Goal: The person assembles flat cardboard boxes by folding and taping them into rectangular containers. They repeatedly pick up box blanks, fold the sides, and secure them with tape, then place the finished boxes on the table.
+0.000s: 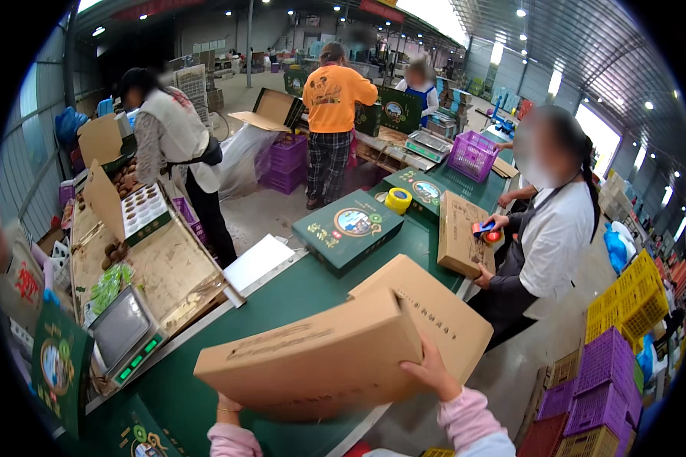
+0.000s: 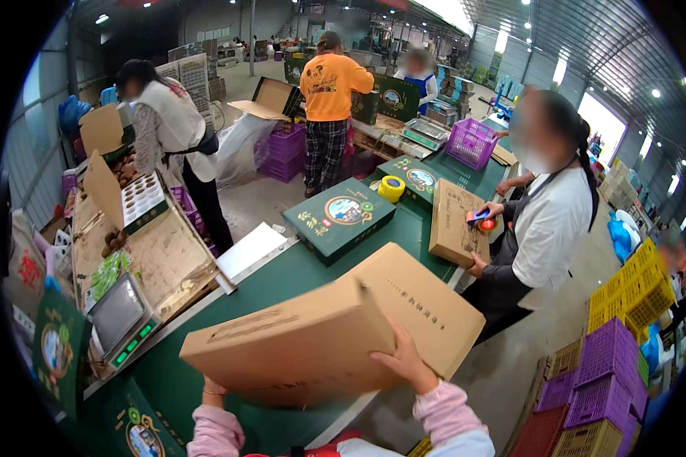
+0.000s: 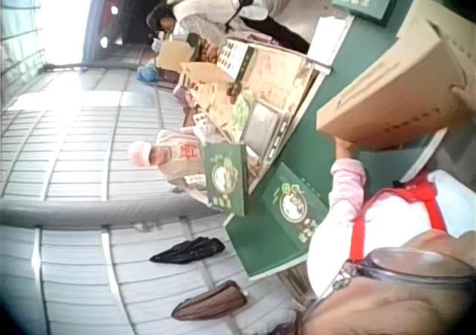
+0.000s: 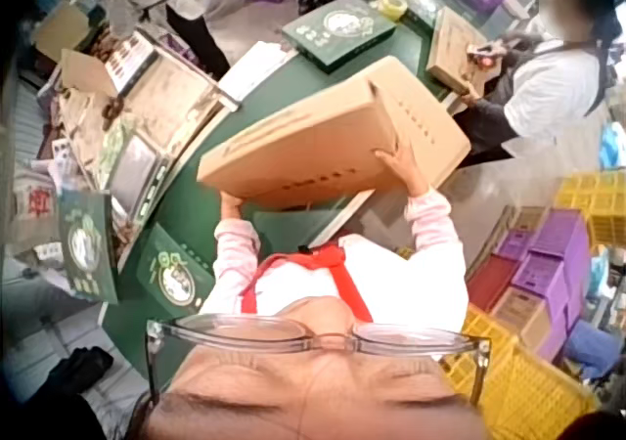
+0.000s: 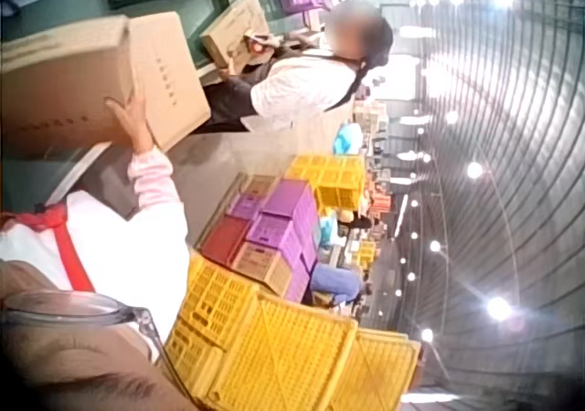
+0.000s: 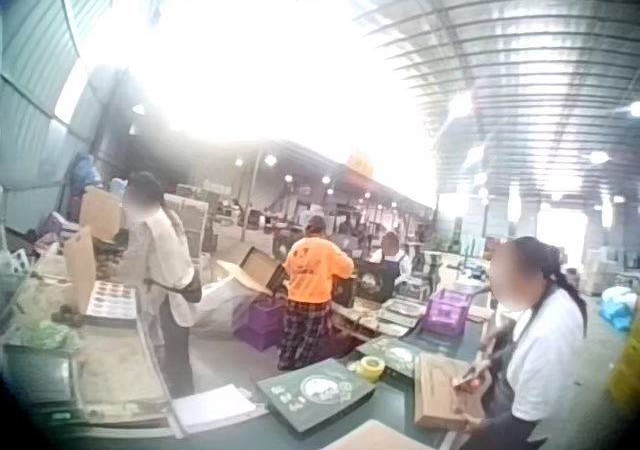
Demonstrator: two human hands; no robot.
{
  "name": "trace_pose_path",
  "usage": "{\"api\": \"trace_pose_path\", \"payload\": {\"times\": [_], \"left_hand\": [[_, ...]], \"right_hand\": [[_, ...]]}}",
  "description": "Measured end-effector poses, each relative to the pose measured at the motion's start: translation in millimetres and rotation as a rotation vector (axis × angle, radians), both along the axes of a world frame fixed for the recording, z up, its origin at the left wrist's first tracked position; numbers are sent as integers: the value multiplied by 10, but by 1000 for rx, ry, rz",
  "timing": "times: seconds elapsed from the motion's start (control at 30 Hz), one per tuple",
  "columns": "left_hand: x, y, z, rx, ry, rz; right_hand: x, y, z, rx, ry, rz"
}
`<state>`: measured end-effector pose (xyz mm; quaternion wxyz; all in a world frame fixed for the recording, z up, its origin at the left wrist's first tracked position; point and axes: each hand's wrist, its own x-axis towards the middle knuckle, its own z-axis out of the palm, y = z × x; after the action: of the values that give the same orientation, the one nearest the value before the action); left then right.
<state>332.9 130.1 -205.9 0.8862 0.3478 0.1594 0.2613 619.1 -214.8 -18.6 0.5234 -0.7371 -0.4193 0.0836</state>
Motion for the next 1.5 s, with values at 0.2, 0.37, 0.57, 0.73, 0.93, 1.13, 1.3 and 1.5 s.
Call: {"api": "trace_pose_path", "payload": {"times": [0.2,0.37,0.57,0.73,0.93,1.13,1.3,1.5], "left_hand": [[1767,-65,1210,49,360,-347],[3745,-616,1273,573,457,-667],[4405,-1241,481,1718,756,-478],[3869,-1749,250,1923,664,-261],[3331,-2623,289,1952,611,-303],[3426,-2492,285,1885,660,-291],[3735,-2692,531,1840,924,-368],[4152,-2577,415,1777,1129,-178]], "right_hand": [[410,-1112,-1154,223,776,-528],[766,-1932,-1422,344,956,-768],[1243,-2024,-1900,-406,566,-1255],[1190,-1960,-2061,49,685,-1224],[1288,-1777,-2252,266,803,-1217],[1327,-1369,-1947,-83,706,-1345],[1322,-1496,-2167,-250,679,-1263],[1133,-1802,-1905,-555,622,-637]]}}
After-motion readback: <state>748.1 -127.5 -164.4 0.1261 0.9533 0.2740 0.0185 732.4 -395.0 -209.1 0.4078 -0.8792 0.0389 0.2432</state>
